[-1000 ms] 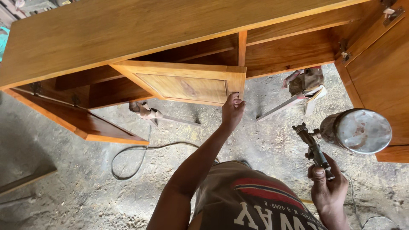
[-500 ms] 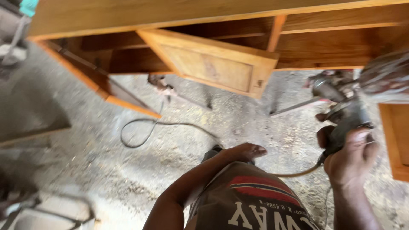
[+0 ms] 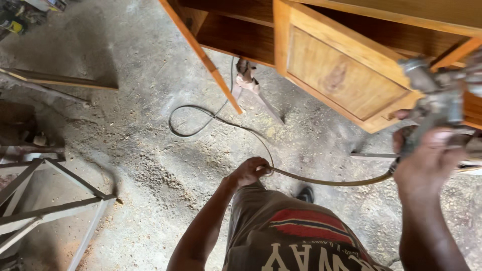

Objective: The person uses a spray gun connected to an air hose to apply a finish to a wooden cabinet. They open and close cabinet doors to reach different surfaces, moving around the unit to cover all sides.

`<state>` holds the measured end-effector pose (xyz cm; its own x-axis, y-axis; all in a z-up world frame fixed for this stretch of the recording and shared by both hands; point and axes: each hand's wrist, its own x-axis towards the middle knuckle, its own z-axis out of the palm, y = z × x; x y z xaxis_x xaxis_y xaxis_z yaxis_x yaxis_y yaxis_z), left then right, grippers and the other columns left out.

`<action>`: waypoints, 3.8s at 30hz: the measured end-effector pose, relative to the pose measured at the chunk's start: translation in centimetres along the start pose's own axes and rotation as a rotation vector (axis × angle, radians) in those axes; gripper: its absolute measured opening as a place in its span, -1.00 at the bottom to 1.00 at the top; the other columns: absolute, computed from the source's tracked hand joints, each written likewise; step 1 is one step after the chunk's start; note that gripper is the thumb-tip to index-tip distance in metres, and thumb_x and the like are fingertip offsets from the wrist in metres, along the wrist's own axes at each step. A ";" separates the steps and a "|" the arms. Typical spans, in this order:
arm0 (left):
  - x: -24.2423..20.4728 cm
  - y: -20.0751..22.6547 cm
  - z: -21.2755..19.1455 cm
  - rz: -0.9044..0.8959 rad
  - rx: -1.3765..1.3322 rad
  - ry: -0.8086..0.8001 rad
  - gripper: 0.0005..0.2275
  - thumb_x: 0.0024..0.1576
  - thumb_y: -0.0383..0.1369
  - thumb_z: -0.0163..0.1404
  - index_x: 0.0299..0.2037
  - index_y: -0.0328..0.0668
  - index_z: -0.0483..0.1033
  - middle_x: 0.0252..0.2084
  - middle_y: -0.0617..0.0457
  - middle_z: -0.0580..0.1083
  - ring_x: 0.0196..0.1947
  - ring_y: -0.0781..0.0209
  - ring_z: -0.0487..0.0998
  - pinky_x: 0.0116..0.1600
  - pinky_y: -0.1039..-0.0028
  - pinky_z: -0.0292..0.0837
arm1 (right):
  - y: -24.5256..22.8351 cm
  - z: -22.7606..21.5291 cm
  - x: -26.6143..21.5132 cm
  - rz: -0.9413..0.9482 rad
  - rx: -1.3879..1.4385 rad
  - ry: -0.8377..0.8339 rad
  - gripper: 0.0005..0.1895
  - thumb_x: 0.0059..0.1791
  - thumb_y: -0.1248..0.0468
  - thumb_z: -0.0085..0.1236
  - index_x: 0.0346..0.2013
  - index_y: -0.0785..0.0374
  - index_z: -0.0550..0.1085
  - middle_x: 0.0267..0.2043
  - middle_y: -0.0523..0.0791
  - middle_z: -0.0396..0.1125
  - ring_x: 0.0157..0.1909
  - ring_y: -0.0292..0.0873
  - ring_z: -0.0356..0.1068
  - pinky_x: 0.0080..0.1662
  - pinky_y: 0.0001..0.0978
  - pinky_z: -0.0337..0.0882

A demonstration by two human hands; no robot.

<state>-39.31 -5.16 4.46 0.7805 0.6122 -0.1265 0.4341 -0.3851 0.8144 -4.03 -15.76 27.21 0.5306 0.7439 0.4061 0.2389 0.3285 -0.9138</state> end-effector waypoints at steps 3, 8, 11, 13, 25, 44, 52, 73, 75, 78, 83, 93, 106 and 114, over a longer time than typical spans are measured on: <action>-2.6 -0.1 -3.6 -0.217 0.029 0.099 -0.85 0.24 -0.23 0.08 -0.18 -0.06 0.64 -0.27 0.09 0.60 -0.38 0.14 0.58 -0.25 0.34 0.58 | 0.4 6.5 -0.7 0.031 -0.193 -0.050 -0.31 0.21 -0.22 -0.10 0.20 0.41 0.37 -0.03 0.02 0.39 -0.33 -0.19 0.25 -0.34 -0.34 0.24; -5.6 0.9 -10.1 0.267 0.123 0.453 -0.88 0.15 -0.35 0.16 -0.23 -0.22 0.63 -0.37 -0.03 0.58 -0.50 0.09 0.57 -0.41 0.32 0.54 | 1.5 15.5 0.0 -0.416 -0.695 -0.100 -0.42 0.34 -0.05 -0.11 0.24 0.52 0.38 -0.01 0.15 0.38 -0.05 0.10 0.46 -0.07 -0.06 0.48; -5.9 0.9 -13.4 0.321 0.161 0.396 -0.89 0.16 -0.40 0.14 -0.17 -0.25 0.63 -0.36 -0.07 0.56 -0.42 0.01 0.59 -0.31 0.27 0.56 | 3.3 18.9 0.7 -0.585 -0.814 -0.060 -0.43 0.36 -0.04 -0.13 0.28 0.50 0.34 0.06 0.18 0.35 0.00 0.19 0.48 -0.02 -0.06 0.53; -6.0 0.3 -14.5 0.336 0.190 0.380 -0.89 0.16 -0.39 0.15 -0.19 -0.24 0.61 -0.34 -0.08 0.57 -0.38 -0.04 0.60 -0.28 0.24 0.56 | 5.5 20.1 0.5 -0.589 -0.833 -0.053 -0.39 0.34 -0.08 -0.15 0.28 0.50 0.32 0.02 0.14 0.35 -0.09 0.12 0.49 -0.10 -0.14 0.55; -2.0 -4.4 -13.6 0.294 0.357 0.003 -0.84 0.21 -0.27 0.02 -0.24 -0.19 0.56 -0.19 0.00 0.55 -0.13 -0.02 0.59 -0.07 0.15 0.57 | 19.6 23.3 -6.7 -0.199 -1.029 -0.271 -0.55 0.01 0.04 0.29 -0.12 0.37 0.40 -0.33 0.09 0.36 -0.36 0.14 0.42 -0.36 -0.08 0.46; -2.3 -6.6 -26.4 0.094 0.505 -0.221 -0.79 0.06 -0.29 0.15 -0.14 -0.12 0.63 -0.30 -0.08 0.59 -0.28 -0.09 0.63 -0.16 0.15 0.54 | 28.9 33.7 -12.0 0.453 -0.341 0.411 -0.55 0.20 -0.03 -0.05 -0.11 0.37 0.34 -0.57 -0.09 0.21 -0.53 -0.25 0.10 -0.46 -0.30 0.10; -1.6 -6.7 -24.9 0.225 0.455 -0.383 -0.80 0.11 -0.31 0.14 -0.13 -0.21 0.61 -0.31 -0.11 0.57 -0.27 -0.12 0.61 -0.12 0.13 0.52 | 28.3 26.7 -16.9 0.363 -0.477 0.683 -0.47 0.25 -0.11 -0.02 -0.10 0.38 0.33 -0.46 -0.06 0.28 -0.43 -0.22 0.17 -0.37 -0.27 0.23; 0.0 -3.3 -25.3 0.290 0.364 -0.392 -0.75 0.10 -0.35 0.13 -0.03 -0.22 0.59 -0.23 -0.14 0.61 -0.24 -0.09 0.65 -0.06 0.15 0.53 | 25.8 25.1 -14.8 0.389 -0.525 0.593 -0.22 0.12 -0.36 -0.22 -0.02 0.39 0.35 -0.61 -0.19 0.22 -0.67 -0.38 0.10 -0.63 -0.43 0.13; -0.2 -3.1 -26.0 0.282 0.367 -0.354 -0.75 0.08 -0.37 0.13 -0.04 -0.22 0.60 -0.22 -0.15 0.61 -0.22 -0.12 0.64 -0.05 0.13 0.52 | 24.2 27.7 -13.9 0.440 -0.460 0.476 -0.30 0.14 -0.27 -0.16 0.00 0.41 0.33 -0.59 -0.19 0.21 -0.60 -0.41 0.12 -0.57 -0.47 0.13; -0.6 -3.3 -26.5 0.241 0.352 -0.355 -0.73 0.06 -0.37 0.13 -0.03 -0.23 0.59 -0.23 -0.16 0.60 -0.22 -0.14 0.63 -0.05 0.11 0.51 | 22.6 29.6 -12.9 0.445 -0.327 0.358 -0.45 0.19 -0.12 -0.06 -0.04 0.41 0.37 -0.54 -0.21 0.20 -0.52 -0.40 0.07 -0.50 -0.47 0.07; -2.1 -5.4 -26.6 0.131 0.331 -0.350 -0.70 0.05 -0.32 0.11 -0.02 -0.21 0.59 -0.26 -0.17 0.59 -0.23 -0.15 0.62 -0.04 0.08 0.49 | 21.2 28.7 -14.3 0.406 -0.016 0.292 -0.65 0.24 0.10 -0.09 0.05 0.36 0.44 -0.48 -0.29 0.21 -0.50 -0.43 0.09 -0.46 -0.54 0.10; -5.8 -13.5 -25.7 0.209 0.272 -0.342 -0.79 0.06 -0.27 0.16 -0.21 -0.23 0.62 -0.30 -0.17 0.56 -0.19 -0.16 0.59 -0.03 0.10 0.48 | 17.2 30.9 -23.0 0.186 -0.339 0.350 -0.26 0.25 -0.23 -0.12 0.18 0.51 0.38 -0.28 -0.18 0.40 -0.41 -0.43 0.26 -0.40 -0.56 0.23; -7.7 -28.3 -25.8 0.196 0.489 -0.319 -0.88 0.01 -0.36 0.19 -0.35 -0.24 0.63 -0.31 -0.15 0.54 -0.17 -0.14 0.58 -0.01 0.11 0.46 | 25.5 42.5 -27.7 0.114 -0.500 0.379 -0.29 0.27 -0.20 -0.12 0.19 0.51 0.38 -0.12 -0.03 0.42 -0.41 -0.33 0.25 -0.29 -0.43 0.27; -0.8 -46.7 -20.3 0.303 0.652 -0.082 -0.91 0.04 -0.32 0.17 -0.35 -0.10 0.66 -0.36 -0.05 0.53 -0.17 -0.04 0.53 0.09 0.04 0.25 | 43.3 48.7 -28.7 -0.041 -0.492 0.359 -0.25 0.22 -0.23 -0.20 0.22 0.46 0.39 -0.26 -0.05 0.33 -0.41 -0.30 0.19 -0.39 -0.46 0.20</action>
<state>-69.32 26.38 -21.93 0.9291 0.3697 -0.0112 0.3535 -0.8789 0.3204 -48.58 5.46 -24.15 0.7340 0.4653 0.4947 0.5667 -0.0183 -0.8237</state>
